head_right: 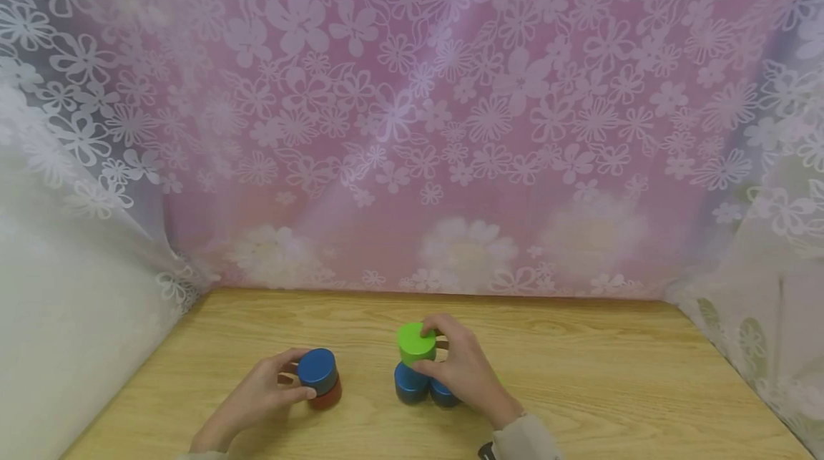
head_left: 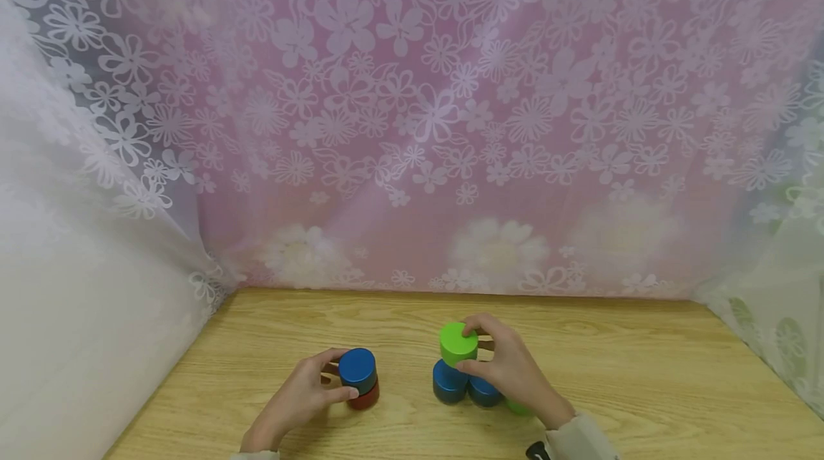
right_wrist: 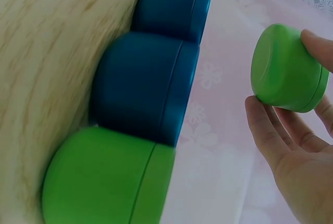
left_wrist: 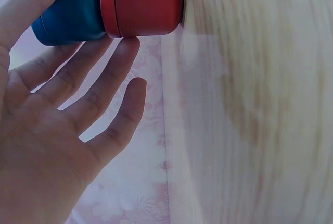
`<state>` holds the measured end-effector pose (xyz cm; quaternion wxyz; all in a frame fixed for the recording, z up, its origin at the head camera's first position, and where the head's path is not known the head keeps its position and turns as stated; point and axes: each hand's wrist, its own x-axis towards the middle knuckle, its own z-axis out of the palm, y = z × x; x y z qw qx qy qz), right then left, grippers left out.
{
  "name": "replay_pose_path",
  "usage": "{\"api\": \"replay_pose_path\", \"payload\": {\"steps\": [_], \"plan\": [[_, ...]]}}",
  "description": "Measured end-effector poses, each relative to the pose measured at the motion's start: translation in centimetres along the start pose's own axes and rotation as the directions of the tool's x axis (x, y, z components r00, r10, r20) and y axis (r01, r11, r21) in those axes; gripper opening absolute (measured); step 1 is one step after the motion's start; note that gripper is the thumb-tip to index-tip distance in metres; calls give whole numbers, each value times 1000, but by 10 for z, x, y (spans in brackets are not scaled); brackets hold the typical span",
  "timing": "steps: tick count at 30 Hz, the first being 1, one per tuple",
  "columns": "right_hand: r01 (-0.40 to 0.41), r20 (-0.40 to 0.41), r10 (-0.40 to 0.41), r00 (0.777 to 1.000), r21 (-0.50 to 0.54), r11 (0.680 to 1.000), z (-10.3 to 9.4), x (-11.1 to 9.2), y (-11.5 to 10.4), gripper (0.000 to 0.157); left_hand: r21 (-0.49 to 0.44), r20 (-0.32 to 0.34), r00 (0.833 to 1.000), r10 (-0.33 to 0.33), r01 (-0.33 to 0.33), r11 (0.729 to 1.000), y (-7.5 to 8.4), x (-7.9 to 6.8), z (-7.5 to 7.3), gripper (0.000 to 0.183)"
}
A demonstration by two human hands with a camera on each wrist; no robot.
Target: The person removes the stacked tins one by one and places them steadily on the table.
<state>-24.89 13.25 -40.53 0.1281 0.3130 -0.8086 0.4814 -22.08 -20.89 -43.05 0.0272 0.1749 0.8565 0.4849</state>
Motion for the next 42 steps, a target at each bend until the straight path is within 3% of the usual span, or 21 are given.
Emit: {"api": "replay_pose_path", "payload": {"steps": [28, 42], "plan": [[-71, -48, 68, 997, -66, 995, -24, -15, 5, 42, 10, -14, 1000, -3, 3, 1000, 1, 0, 2, 60], [10, -61, -17, 998, -111, 994, -35, -24, 11, 45, 10, -6, 1000, -23, 23, 1000, 2, 0, 1, 62]]}}
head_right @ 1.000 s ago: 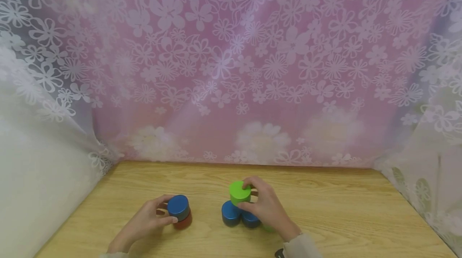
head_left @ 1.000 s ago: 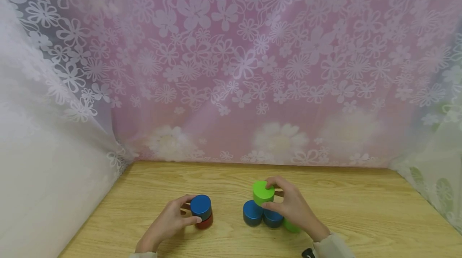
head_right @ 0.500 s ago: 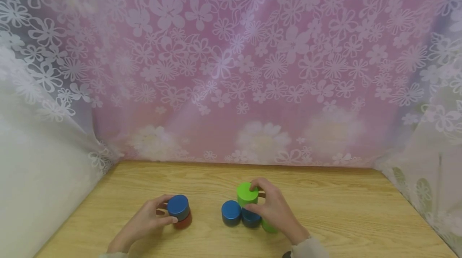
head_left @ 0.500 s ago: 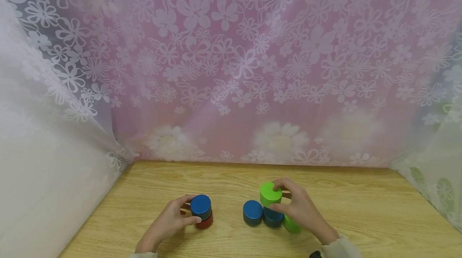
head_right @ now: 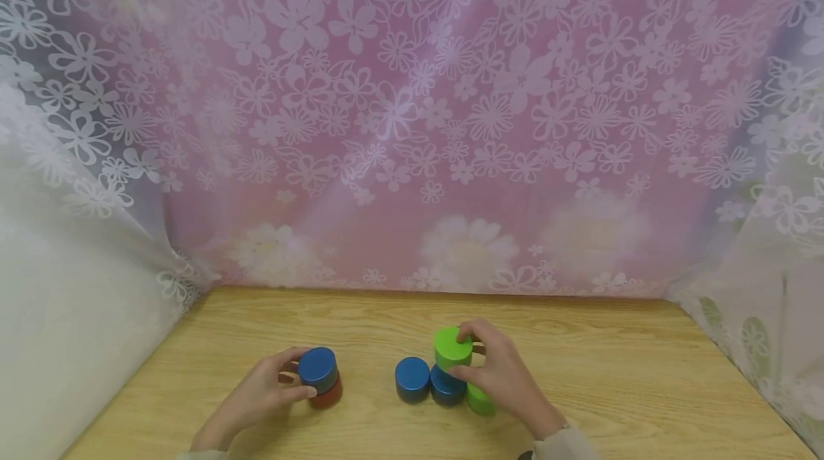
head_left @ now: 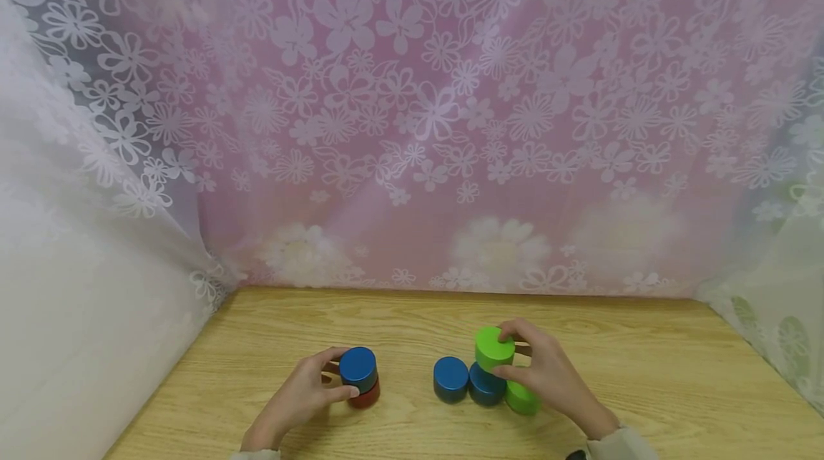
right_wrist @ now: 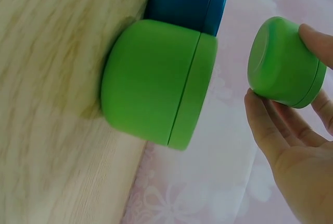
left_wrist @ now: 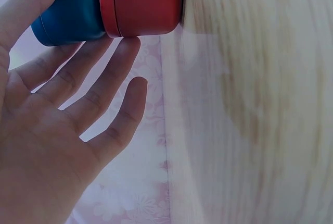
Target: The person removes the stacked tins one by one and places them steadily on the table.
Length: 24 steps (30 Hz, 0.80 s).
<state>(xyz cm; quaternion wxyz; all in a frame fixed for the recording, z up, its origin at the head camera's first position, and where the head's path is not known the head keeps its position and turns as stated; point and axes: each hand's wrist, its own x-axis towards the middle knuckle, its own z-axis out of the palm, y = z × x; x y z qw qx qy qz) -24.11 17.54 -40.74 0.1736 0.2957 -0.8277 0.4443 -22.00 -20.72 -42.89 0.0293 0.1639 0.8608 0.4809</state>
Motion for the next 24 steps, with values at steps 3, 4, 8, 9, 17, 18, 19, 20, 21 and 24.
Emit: {"api": "replay_pose_path", "payload": {"steps": [3, 4, 8, 9, 17, 18, 19, 20, 21, 24], "plan": [[-1, -3, 1, 1000, -16, 1000, -3, -2, 0, 46, 0, -2, 1000, -10, 10, 1000, 0, 0, 0, 62], [-1, -4, 1, 1000, -20, 1000, -4, -2, 1, 46, 1, -3, 1000, -12, 12, 1000, 0, -1, 0, 62], [-8, -2, 8, 1000, -41, 999, -8, -5, 3, 46, 2, -4, 1000, -7, 7, 1000, -1, -1, -1, 62], [-7, -3, 7, 1000, -46, 999, -9, -5, 3, 46, 2, -4, 1000, -5, 5, 1000, -1, -1, -1, 62], [48, -19, -50, 999, -85, 995, -17, -13, 11, 49, 3, -4, 1000, 3, -3, 1000, 0, -1, 0, 62], [52, -18, -54, 998, -90, 995, -18, -13, 12, 49, 2, -3, 1000, 4, -4, 1000, 0, -1, 0, 62], [53, -20, -55, 998, -95, 994, -19, -14, 13, 49, 2, -4, 1000, 4, -4, 1000, 0, -1, 0, 62], [52, -18, -54, 998, -97, 994, -20, -15, 14, 50, 1, -3, 1000, 3, -3, 1000, 0, -1, 0, 62], [54, -19, -56, 998, -100, 994, -21, -15, 15, 50, -1, -2, 1000, 3, -3, 1000, 0, -1, 0, 62], [71, -27, -74, 997, -114, 991, -24, -17, 18, 51, -6, 0, 1000, 9, -9, 1000, 0, -1, 0, 61]]}}
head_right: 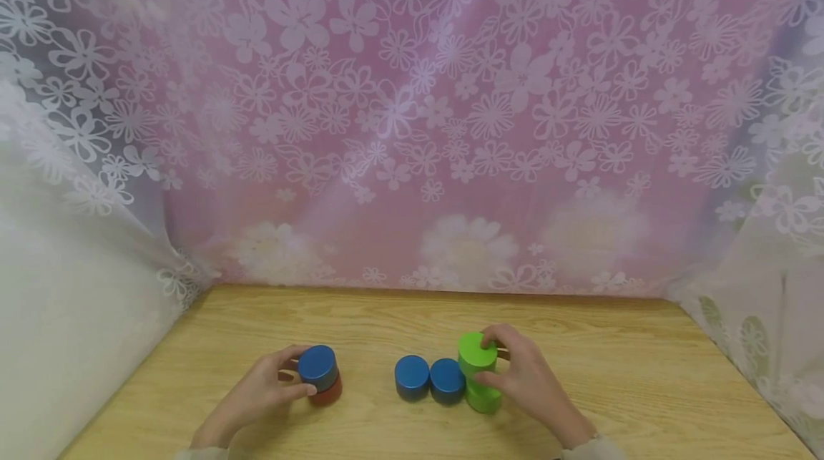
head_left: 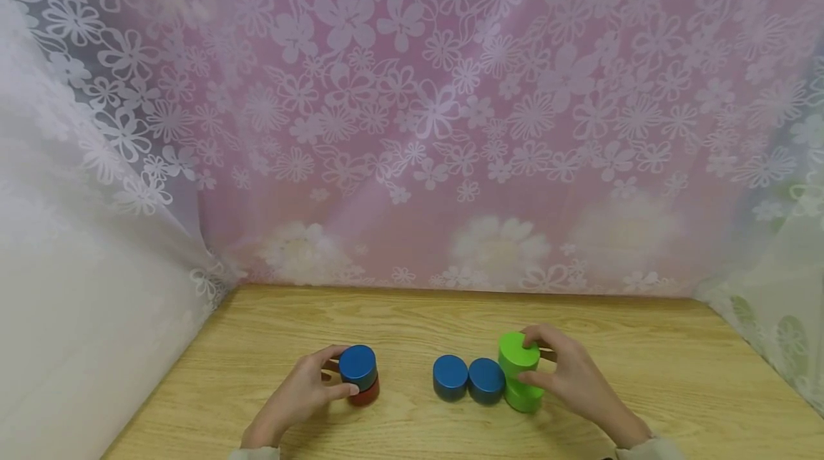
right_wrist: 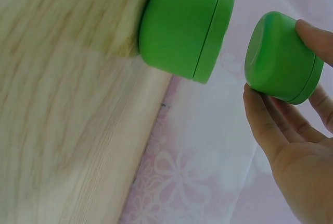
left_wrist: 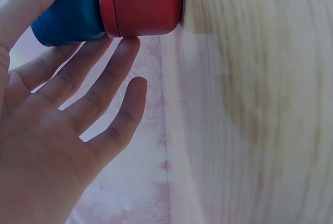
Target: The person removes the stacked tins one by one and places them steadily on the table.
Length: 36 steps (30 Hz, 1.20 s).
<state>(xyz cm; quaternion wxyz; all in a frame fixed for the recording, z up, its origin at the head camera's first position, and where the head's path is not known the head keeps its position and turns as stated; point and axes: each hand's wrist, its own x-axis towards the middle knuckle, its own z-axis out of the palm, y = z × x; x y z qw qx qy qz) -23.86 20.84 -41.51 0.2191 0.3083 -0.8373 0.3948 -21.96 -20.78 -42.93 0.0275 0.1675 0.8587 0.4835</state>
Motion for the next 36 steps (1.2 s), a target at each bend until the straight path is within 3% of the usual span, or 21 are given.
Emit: {"api": "replay_pose_path", "payload": {"steps": [5, 14, 21, 36], "plan": [[30, -11, -31, 999, -7, 1000, -3, -4, 4, 52, -4, 1, 1000, 8, -8, 1000, 0, 1, 0, 59], [-19, -17, 19, 1000, -39, 999, -12, -10, 9, 52, 5, 2, 1000, 6, -6, 1000, -1, 0, 0, 61], [1, -20, -2, 1000, -47, 999, -19, -12, 13, 53, 10, -2, 1000, -2, 2, 1000, -1, 0, 0, 61], [-37, 8, 37, 999, -39, 999, -26, -24, 19, 52, -1, -1, 1000, -2, 2, 1000, 0, 1, 0, 60]]}}
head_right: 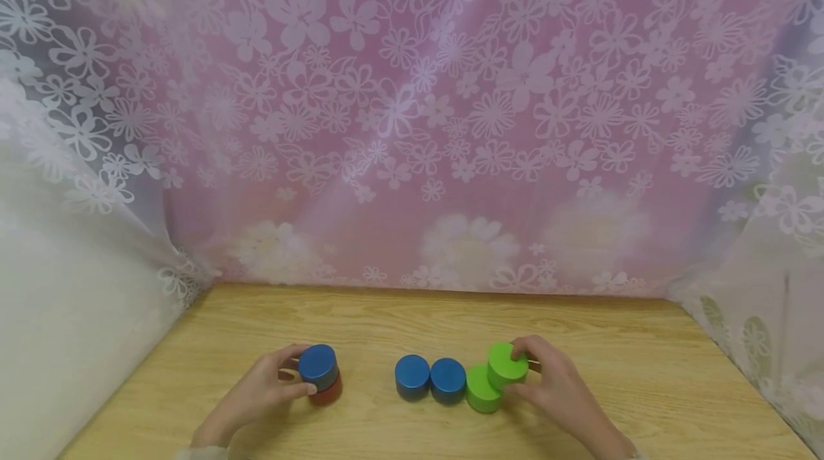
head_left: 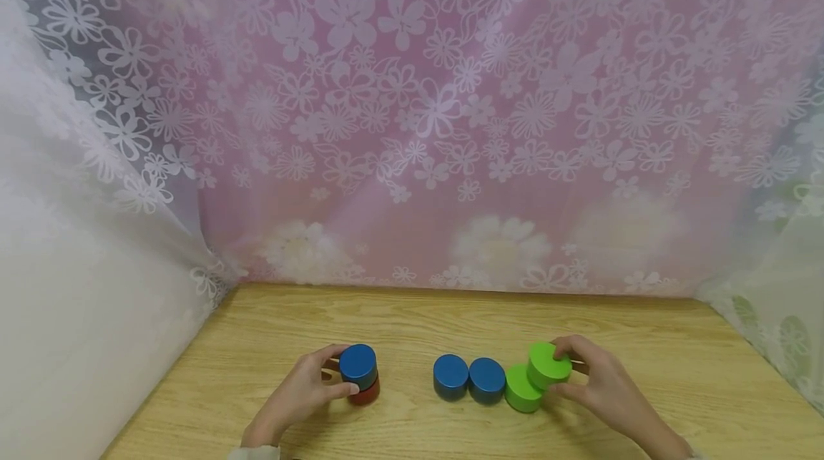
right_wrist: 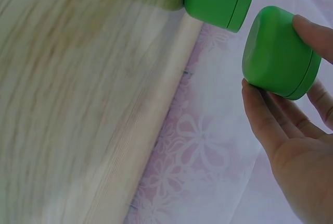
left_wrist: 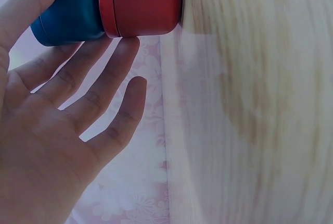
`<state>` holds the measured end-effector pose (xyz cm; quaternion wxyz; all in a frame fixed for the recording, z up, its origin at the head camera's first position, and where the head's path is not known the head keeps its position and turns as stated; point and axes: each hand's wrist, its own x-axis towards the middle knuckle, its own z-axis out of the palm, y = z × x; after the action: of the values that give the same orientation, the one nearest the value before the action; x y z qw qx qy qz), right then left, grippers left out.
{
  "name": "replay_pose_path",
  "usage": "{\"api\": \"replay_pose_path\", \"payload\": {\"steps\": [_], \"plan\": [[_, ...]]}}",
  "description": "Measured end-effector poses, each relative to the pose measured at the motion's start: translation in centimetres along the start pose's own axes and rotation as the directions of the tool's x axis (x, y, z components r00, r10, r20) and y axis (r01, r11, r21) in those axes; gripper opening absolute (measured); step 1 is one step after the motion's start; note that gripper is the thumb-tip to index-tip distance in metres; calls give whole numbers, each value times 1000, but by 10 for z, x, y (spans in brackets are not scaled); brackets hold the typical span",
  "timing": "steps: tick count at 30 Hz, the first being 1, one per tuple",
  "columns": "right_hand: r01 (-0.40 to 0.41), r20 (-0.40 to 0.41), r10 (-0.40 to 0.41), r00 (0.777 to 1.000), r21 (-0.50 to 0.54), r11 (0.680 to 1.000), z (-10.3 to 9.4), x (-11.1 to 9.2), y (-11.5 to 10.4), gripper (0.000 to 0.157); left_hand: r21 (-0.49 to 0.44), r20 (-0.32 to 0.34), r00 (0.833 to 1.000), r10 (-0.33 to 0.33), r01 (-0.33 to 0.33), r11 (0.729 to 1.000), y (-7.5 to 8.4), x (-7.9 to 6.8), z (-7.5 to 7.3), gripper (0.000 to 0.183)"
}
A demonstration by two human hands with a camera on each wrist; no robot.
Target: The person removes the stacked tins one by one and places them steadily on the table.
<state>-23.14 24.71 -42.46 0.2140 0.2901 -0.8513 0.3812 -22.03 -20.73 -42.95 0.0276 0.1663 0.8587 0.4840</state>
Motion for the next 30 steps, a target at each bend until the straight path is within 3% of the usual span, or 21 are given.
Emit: {"api": "replay_pose_path", "payload": {"steps": [30], "plan": [[-21, -7, 21, 1000, -24, 999, -9, -16, 10, 53, 8, 11, 1000, 4, -4, 1000, -1, 1, -1, 61]]}}
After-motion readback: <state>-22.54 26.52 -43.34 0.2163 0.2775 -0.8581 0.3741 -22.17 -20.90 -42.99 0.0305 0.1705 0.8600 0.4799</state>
